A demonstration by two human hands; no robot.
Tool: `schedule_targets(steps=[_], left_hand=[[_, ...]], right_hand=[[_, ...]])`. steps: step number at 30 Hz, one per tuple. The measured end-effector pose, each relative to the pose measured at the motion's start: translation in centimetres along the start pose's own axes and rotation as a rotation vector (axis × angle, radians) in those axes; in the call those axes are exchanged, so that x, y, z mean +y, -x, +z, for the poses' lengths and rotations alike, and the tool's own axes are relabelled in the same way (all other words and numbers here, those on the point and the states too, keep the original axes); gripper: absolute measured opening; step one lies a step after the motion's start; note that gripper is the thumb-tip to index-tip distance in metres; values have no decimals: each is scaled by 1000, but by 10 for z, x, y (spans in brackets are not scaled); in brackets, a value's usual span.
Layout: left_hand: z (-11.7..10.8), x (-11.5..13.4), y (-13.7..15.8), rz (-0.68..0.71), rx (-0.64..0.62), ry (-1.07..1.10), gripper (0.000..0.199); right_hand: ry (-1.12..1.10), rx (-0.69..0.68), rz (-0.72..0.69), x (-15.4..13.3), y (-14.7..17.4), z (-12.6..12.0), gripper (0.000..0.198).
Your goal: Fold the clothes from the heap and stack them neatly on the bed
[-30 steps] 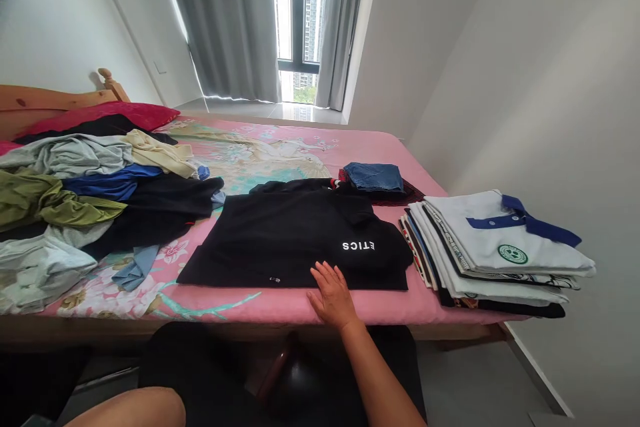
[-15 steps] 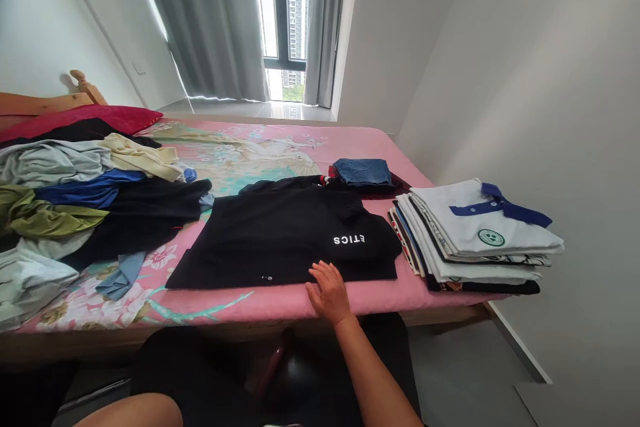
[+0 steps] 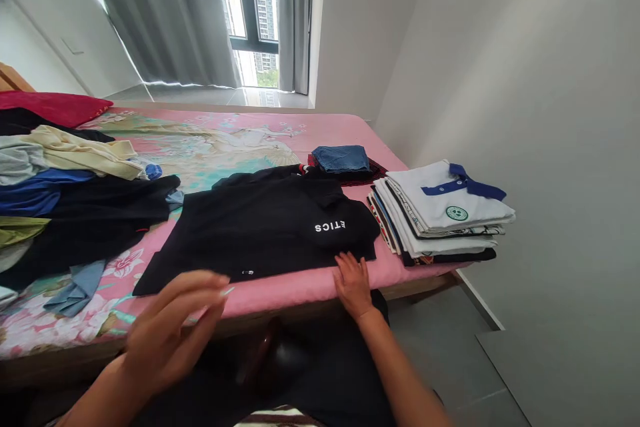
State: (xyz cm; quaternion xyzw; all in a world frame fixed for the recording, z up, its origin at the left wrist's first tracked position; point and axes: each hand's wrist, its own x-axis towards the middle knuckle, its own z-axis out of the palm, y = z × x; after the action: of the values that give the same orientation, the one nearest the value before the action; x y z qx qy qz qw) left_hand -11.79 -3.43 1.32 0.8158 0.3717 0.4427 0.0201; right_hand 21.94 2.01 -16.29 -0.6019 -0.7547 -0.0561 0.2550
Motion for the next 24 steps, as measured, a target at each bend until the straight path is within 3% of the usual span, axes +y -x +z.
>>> schedule_targets(steps=[3, 6, 9, 13, 19, 24], left_hand=[[2, -68, 38, -153, -189, -172, 30], [-10, -146, 92, -220, -374, -380, 44], [-31, -189, 125, -303, -511, -537, 58], [-42, -192, 125, -348, -570, -585, 60], [-35, -187, 104, -462, -519, -666, 60], [-49, -197, 104, -404, -621, -649, 61]], right_hand=[[117, -39, 44, 32, 0, -12, 41], [194, -119, -15, 53, -5, -22, 48], [258, -212, -122, 62, -14, -28, 52], [347, -244, -207, 66, -27, -25, 53], [378, -163, -152, 65, -41, -18, 42], [324, -156, -153, 66, -42, -28, 42]])
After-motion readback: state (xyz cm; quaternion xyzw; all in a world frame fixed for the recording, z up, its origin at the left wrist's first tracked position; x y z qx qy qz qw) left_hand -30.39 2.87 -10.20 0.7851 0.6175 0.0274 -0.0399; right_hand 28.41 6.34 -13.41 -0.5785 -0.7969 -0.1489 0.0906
